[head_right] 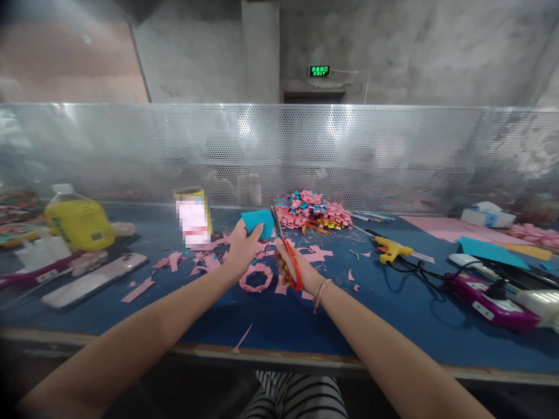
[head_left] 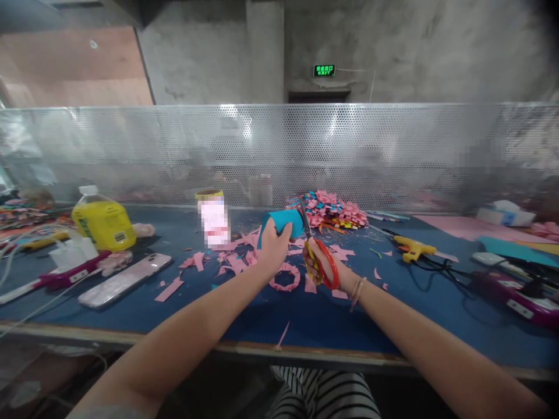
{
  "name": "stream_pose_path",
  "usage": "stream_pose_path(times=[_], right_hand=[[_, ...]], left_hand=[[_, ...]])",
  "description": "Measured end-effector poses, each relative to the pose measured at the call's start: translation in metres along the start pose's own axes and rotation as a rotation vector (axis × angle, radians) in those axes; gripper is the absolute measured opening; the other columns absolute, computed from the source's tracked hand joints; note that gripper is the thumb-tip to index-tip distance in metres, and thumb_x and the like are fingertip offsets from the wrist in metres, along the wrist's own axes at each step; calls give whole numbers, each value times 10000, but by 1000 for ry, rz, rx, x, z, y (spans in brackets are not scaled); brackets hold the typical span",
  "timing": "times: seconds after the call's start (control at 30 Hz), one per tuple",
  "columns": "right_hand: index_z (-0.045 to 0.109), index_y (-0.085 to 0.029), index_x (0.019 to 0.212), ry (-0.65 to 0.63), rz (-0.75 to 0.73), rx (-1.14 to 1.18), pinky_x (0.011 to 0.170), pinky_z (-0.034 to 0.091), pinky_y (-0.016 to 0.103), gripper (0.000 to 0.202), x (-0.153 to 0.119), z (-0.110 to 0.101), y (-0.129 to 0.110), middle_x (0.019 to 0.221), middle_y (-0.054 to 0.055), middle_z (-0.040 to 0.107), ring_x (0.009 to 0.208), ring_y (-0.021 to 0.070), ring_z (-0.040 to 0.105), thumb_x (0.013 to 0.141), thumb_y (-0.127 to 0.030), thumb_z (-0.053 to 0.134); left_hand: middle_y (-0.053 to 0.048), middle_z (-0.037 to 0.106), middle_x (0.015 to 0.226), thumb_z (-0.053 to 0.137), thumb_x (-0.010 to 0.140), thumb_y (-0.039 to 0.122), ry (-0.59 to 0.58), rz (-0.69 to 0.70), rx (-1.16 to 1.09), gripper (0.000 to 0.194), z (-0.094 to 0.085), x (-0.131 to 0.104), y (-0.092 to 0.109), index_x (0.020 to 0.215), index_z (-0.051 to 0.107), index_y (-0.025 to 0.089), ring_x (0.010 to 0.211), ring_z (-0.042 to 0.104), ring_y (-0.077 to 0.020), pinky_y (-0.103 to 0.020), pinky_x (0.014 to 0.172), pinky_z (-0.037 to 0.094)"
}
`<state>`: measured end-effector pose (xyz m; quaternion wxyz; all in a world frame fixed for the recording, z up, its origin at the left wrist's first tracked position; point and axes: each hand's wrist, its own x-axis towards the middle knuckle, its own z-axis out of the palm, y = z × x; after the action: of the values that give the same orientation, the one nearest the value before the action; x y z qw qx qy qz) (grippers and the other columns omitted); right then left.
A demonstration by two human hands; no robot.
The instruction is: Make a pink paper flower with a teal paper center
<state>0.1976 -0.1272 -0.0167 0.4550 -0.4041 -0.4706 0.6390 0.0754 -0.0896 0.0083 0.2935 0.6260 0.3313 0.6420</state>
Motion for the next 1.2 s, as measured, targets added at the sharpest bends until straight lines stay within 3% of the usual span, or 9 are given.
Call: stream_pose_path(times=[0.13,0.3,0.4,0.57,0.77,1.0,1.1,1.2], right_hand=[[378,-205,662,94,-64,-71,279,265,170,398,-1,2,0,449,-95,352,311,44,312,659,-580,511],[387,-198,683,290,-355,-207,348,347,189,380,2,-3,0,494,-88,419,355,51,398,570,-428,668],[414,-195,714,345,-437,-152,386,386,203,382,5,-7,-4,586,-64,484,402,57,444,547,-407,684],[417,-191,683,289,-436,-37,463,439,231,400,5,-7,-9,568,-65,481,478,88,501,479,-337,728],[390,-196,655,284,-395,-33,448,427,231,413,2,-2,-10,505,-85,450,468,101,510,445,-290,733],[387,-196,644,304,-348,-149,471,431,239,359,4,-5,-6,533,-71,459,482,99,509,482,-272,697],[405,-199,670,361,-366,-205,463,417,240,345,9,-14,-3,538,-76,443,460,88,474,492,-282,689],[440,-194,677,410,-431,-328,441,374,220,317,12,-23,-3,523,-83,405,435,65,402,509,-302,686]], left_hand=[[-53,624,877,523,738,273,69,26,-34,204,-4,7,-2,909,577,174,770,568,-151,-306,753,435],[-58,629,880,558,717,276,-8,5,-171,219,1,3,-8,908,572,170,777,575,-148,-306,755,446],[-53,635,824,599,683,279,-70,-62,-196,225,5,-4,-8,870,574,158,740,581,-150,-310,730,456],[-47,640,788,637,647,264,-92,-142,-234,226,10,-10,-7,837,584,154,695,582,-141,-305,703,467],[-25,634,747,677,595,270,-101,-270,-400,260,15,-6,-13,806,582,152,651,575,-126,-309,689,478],[-17,627,755,687,561,202,3,-370,-602,225,10,0,-2,754,579,158,669,578,-109,-277,691,470],[-22,629,773,680,574,193,46,-378,-572,209,6,5,-1,759,586,171,666,573,-109,-262,654,460],[5,591,652,686,578,208,77,-401,-495,156,5,7,-3,641,548,173,527,507,-72,-226,524,416]])
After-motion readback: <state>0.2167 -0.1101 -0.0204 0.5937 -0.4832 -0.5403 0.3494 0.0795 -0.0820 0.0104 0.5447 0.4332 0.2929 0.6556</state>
